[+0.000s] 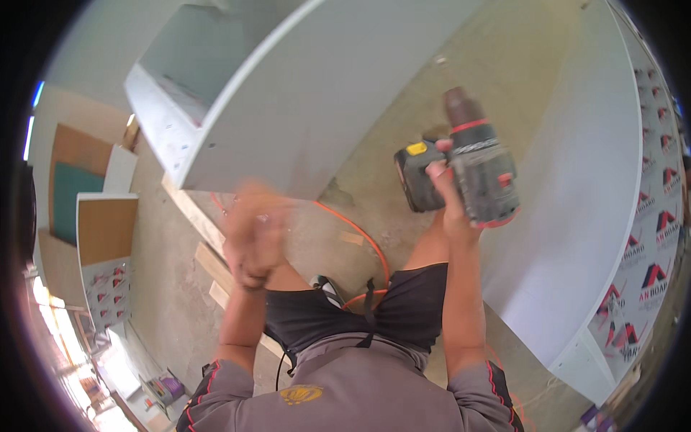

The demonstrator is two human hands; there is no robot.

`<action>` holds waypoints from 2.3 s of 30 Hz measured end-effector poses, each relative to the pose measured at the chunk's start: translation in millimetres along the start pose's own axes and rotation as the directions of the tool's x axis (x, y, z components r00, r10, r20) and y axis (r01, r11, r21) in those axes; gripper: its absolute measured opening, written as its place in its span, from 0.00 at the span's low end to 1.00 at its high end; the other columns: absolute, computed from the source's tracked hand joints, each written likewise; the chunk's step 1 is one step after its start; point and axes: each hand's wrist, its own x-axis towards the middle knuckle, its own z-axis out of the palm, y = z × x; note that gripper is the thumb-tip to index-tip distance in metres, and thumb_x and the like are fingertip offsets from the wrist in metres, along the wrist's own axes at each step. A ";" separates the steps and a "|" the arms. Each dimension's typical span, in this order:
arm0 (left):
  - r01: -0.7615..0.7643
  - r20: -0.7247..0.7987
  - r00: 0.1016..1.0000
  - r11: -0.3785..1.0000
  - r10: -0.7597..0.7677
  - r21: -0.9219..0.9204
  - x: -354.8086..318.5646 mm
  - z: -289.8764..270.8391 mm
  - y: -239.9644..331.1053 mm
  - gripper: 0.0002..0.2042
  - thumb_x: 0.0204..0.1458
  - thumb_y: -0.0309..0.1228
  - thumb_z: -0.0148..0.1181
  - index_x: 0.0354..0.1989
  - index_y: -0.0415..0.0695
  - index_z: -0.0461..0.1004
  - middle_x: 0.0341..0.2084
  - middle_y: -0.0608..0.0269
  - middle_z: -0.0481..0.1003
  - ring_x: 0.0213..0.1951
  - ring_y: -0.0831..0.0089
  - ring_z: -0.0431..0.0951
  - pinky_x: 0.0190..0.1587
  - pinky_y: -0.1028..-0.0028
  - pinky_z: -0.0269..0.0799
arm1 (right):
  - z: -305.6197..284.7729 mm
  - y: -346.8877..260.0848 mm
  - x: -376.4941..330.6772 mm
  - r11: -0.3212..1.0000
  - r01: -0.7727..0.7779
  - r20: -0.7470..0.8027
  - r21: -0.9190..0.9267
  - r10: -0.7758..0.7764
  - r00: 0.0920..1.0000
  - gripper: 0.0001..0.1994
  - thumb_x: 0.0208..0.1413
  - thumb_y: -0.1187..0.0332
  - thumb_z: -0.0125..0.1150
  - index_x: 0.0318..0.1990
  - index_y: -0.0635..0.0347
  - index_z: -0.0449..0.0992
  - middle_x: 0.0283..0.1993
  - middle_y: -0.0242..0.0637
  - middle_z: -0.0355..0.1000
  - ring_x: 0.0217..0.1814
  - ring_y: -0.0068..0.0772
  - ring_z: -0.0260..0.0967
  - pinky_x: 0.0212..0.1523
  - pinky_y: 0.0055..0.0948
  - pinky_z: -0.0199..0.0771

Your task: The person uses a power drill to drive screws into white cabinet panels and wooden support beams while sitting on the floor.

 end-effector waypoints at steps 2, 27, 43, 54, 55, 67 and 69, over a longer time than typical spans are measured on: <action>0.310 0.396 0.899 0.911 -0.189 -0.270 -9.2 91.9 3.7 0.04 0.53 0.26 0.62 0.31 0.40 0.80 0.24 0.60 0.77 0.23 0.71 0.75 0.27 0.74 0.70 | -23.8 2.4 9.0 0.999 0.046 -0.166 0.019 -0.043 0.985 0.22 0.50 0.78 0.65 0.55 0.65 0.69 0.49 0.40 0.73 0.41 0.28 0.73 0.45 0.30 0.79; 0.741 0.235 0.546 0.332 -0.804 -0.584 -102.9 298.7 -90.8 0.10 0.59 0.33 0.61 0.42 0.40 0.76 0.32 0.64 0.80 0.37 0.76 0.80 0.37 0.74 0.77 | -64.7 61.2 -3.9 0.994 -0.102 0.047 0.047 0.100 0.994 0.26 0.54 0.73 0.61 0.61 0.65 0.64 0.57 0.45 0.68 0.44 0.33 0.74 0.49 0.33 0.74; 0.765 0.357 0.168 -0.107 -0.919 -0.635 -226.3 183.1 -182.8 0.18 0.60 0.29 0.58 0.55 0.33 0.69 0.43 0.50 0.77 0.45 0.63 0.81 0.47 0.67 0.80 | -2.3 281.1 -148.3 0.235 -0.873 0.434 0.427 0.794 0.426 0.12 0.51 0.75 0.60 0.44 0.65 0.73 0.36 0.35 0.72 0.28 0.28 0.70 0.34 0.31 0.74; 0.582 0.266 0.152 -0.132 -0.952 -0.802 -250.2 210.4 -217.7 0.15 0.59 0.26 0.60 0.50 0.32 0.68 0.44 0.51 0.76 0.48 0.58 0.79 0.50 0.63 0.79 | 31.2 286.5 -206.7 0.165 -0.905 0.476 0.391 0.805 0.353 0.12 0.50 0.76 0.59 0.44 0.64 0.71 0.37 0.34 0.71 0.29 0.27 0.68 0.34 0.33 0.71; 0.587 0.286 0.149 -0.148 -0.947 -0.796 -249.9 210.8 -218.1 0.14 0.59 0.26 0.60 0.49 0.32 0.69 0.43 0.51 0.76 0.49 0.59 0.79 0.51 0.63 0.79 | 32.0 289.0 -206.2 0.165 -0.901 0.470 0.401 0.807 0.357 0.12 0.50 0.76 0.59 0.44 0.64 0.71 0.37 0.34 0.71 0.29 0.27 0.67 0.34 0.33 0.71; 0.879 0.513 0.124 -0.146 -0.849 -0.453 -224.6 203.2 -239.5 0.13 0.63 0.39 0.54 0.44 0.41 0.75 0.39 0.65 0.77 0.40 0.77 0.75 0.43 0.74 0.74 | 51.4 325.4 -189.9 0.035 -0.882 0.550 0.469 0.770 0.323 0.09 0.50 0.75 0.60 0.41 0.63 0.73 0.34 0.31 0.69 0.28 0.23 0.66 0.34 0.31 0.70; 0.887 0.514 0.135 -0.128 -0.847 -0.444 -222.6 202.9 -243.7 0.13 0.63 0.40 0.54 0.43 0.42 0.76 0.39 0.67 0.77 0.40 0.77 0.75 0.44 0.74 0.73 | 54.7 329.0 -188.1 0.042 -0.885 0.542 0.464 0.777 0.321 0.09 0.51 0.75 0.59 0.41 0.63 0.73 0.32 0.30 0.69 0.28 0.23 0.66 0.33 0.31 0.70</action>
